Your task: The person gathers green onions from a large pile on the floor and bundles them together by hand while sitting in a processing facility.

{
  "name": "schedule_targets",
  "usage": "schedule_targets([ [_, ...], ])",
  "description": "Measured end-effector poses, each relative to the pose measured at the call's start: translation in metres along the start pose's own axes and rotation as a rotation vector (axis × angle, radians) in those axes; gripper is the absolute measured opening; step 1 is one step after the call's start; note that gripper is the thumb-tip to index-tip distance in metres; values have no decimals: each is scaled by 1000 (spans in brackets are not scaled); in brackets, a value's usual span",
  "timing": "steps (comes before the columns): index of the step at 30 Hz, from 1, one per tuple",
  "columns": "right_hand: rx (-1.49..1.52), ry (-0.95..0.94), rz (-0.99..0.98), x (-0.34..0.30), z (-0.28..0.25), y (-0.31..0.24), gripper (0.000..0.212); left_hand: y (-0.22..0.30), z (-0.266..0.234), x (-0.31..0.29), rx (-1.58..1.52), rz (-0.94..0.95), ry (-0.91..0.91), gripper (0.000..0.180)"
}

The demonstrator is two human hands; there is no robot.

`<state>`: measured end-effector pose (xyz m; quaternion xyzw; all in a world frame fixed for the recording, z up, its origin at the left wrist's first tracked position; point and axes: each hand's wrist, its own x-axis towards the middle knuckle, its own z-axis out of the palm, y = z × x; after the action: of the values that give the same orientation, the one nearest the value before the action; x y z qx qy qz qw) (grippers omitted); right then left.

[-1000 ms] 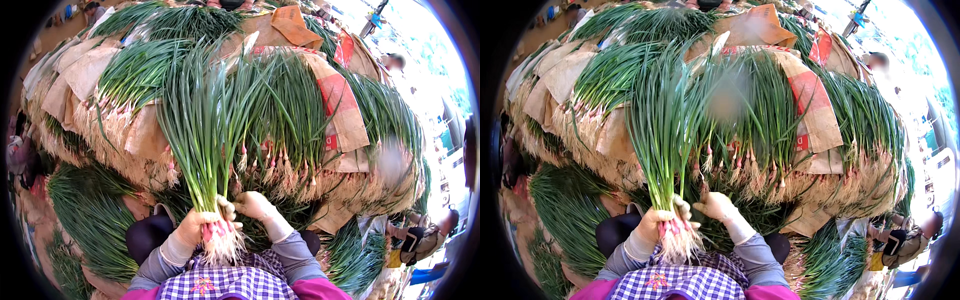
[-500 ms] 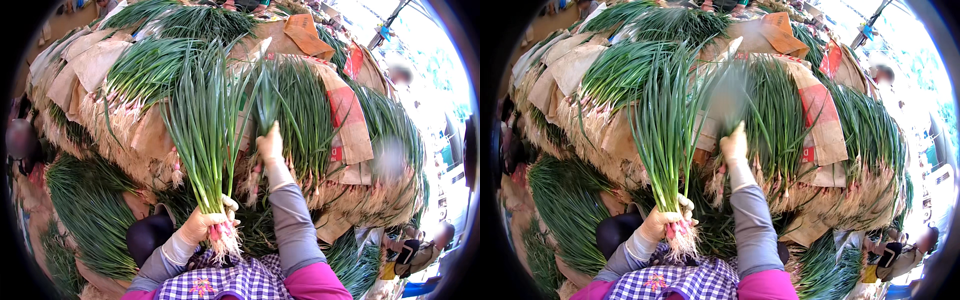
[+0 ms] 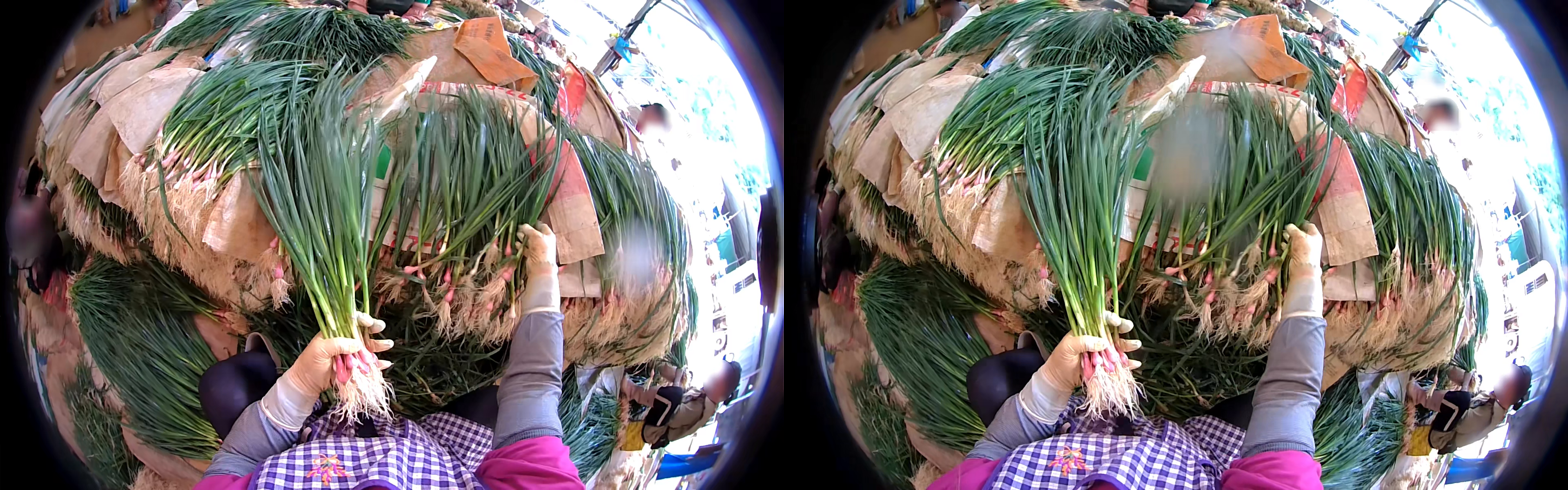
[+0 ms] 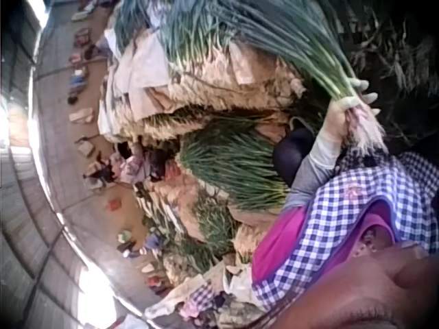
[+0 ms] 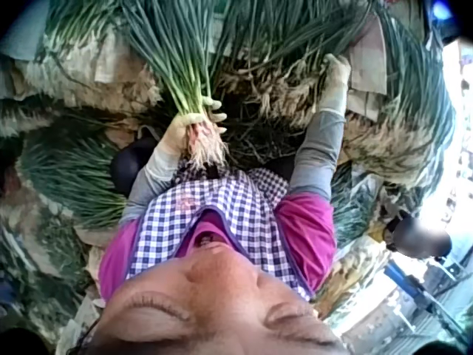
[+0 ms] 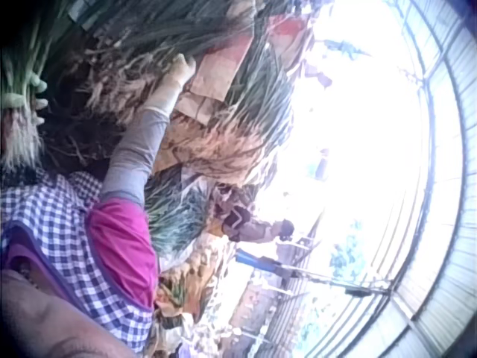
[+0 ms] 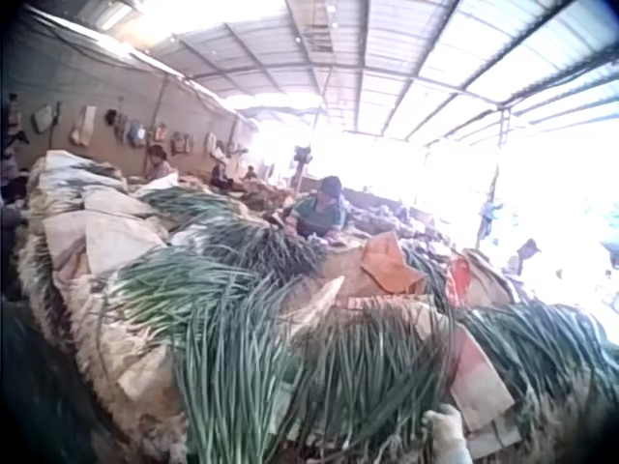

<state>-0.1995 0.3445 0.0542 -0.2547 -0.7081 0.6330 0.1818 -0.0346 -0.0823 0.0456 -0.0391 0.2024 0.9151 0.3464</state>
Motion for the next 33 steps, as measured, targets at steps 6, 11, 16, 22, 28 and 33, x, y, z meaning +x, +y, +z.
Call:
schedule_targets([
  [6, -188, 177, -374, -47, -27, -11, 30, 1, 7, -2, 18, 1, 10, 55],
  [11, -38, 119, -244, -137, -4, -24, 15, 4, 11, -14, -82, 89, -52, 57],
  [16, -576, -476, -290, -207, 55, 36, 23, 11, 19, -26, -136, 150, -238, 60],
  [22, -723, -375, 36, -221, 150, 91, 64, 6, 17, -23, -85, 151, -188, 60],
  [28, -801, -76, -359, -202, 185, 105, 37, 6, 21, -28, -51, 142, -211, 57],
  [33, -766, -172, -242, -169, 185, -49, 45, 0, 26, -26, 22, 88, -282, 52],
])
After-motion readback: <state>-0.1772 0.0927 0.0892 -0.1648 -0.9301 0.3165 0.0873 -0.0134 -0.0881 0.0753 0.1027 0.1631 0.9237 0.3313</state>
